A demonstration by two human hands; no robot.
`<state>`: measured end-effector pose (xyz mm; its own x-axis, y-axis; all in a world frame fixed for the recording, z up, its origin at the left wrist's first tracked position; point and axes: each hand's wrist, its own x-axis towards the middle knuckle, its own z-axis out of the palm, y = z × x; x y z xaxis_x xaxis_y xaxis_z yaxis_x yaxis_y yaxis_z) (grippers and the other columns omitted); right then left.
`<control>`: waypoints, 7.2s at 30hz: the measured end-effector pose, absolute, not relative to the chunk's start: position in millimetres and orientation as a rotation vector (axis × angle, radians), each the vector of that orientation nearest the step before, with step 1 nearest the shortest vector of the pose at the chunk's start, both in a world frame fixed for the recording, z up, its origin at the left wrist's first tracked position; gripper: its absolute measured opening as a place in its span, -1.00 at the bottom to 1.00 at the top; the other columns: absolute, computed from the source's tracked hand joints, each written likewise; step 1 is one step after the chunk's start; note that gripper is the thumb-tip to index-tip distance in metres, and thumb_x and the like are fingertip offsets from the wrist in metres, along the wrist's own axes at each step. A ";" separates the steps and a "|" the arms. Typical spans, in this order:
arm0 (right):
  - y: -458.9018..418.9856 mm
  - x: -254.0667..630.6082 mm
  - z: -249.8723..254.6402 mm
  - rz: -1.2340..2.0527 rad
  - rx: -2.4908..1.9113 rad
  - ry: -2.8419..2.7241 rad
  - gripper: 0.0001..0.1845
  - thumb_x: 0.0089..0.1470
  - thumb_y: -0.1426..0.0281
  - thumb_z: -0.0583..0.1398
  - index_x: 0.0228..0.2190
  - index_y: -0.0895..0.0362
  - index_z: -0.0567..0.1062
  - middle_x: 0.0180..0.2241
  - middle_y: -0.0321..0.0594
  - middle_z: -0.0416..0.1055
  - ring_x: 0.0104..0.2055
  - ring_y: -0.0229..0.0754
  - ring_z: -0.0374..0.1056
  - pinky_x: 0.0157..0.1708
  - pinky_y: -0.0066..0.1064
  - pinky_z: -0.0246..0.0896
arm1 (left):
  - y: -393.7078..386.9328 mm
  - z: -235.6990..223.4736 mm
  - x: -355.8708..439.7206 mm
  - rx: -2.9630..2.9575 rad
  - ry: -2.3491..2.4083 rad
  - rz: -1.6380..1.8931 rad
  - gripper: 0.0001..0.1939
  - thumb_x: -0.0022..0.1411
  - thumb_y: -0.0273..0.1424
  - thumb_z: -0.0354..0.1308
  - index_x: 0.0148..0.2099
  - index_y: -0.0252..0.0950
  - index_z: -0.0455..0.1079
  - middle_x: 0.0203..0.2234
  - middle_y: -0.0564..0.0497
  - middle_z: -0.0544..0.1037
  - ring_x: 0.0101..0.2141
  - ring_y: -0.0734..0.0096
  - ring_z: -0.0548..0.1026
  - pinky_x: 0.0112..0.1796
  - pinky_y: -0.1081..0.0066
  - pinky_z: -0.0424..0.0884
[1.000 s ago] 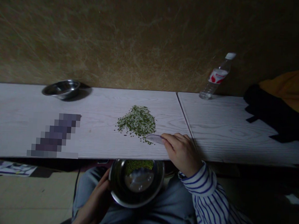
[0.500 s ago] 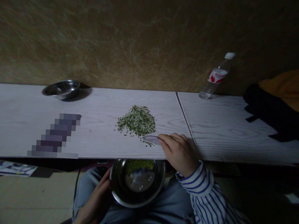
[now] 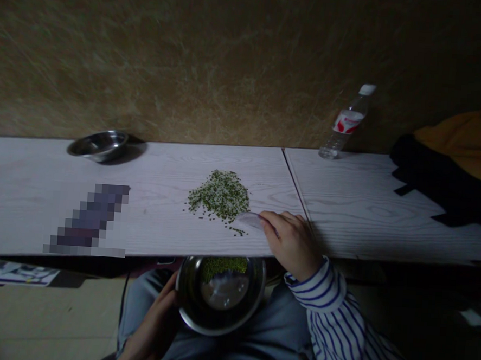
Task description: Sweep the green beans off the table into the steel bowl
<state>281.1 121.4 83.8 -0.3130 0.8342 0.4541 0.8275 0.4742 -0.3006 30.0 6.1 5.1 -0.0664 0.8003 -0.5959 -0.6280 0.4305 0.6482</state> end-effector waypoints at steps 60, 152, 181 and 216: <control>125.2 260.1 88.7 0.048 -1.361 -2.182 -0.78 0.21 0.44 0.15 -0.16 0.18 0.57 -0.29 -0.11 0.59 -0.26 -0.05 0.49 -0.21 -0.22 0.35 | 5.0 1.9 18.4 0.196 1.065 1.221 -0.32 -0.02 -0.47 0.28 0.21 -0.16 0.37 -0.12 -0.06 0.64 0.04 0.07 0.47 0.10 0.16 0.27; 134.8 241.8 84.3 0.125 -1.299 -2.202 -0.79 0.20 0.43 0.16 -0.17 0.10 0.57 -0.29 -0.18 0.60 -0.27 -0.11 0.48 -0.24 -0.27 0.26 | 2.6 2.9 9.6 0.191 1.083 1.251 -0.30 0.02 -0.42 0.29 0.25 -0.14 0.33 -0.09 -0.10 0.63 0.00 0.02 0.51 0.08 0.08 0.30; 122.1 253.0 85.8 0.139 -1.318 -2.168 -0.78 0.22 0.41 0.14 -0.17 0.13 0.57 -0.29 -0.14 0.60 -0.27 -0.11 0.49 -0.24 -0.32 0.30 | 8.9 14.5 17.7 0.172 1.102 1.237 -0.22 -0.11 -0.45 0.33 0.23 -0.18 0.33 -0.14 -0.06 0.64 0.04 0.03 0.47 0.07 0.15 0.30; 81.4 231.4 72.9 0.831 -1.463 -1.798 -0.72 0.14 0.30 0.12 -0.17 0.15 0.51 -0.32 -0.07 0.62 -0.30 -0.08 0.55 -0.31 -0.31 0.44 | 4.8 13.3 18.8 0.232 1.105 1.251 -0.23 -0.06 -0.42 0.32 0.25 -0.21 0.30 -0.04 -0.11 0.59 0.01 0.01 0.49 0.02 0.15 0.36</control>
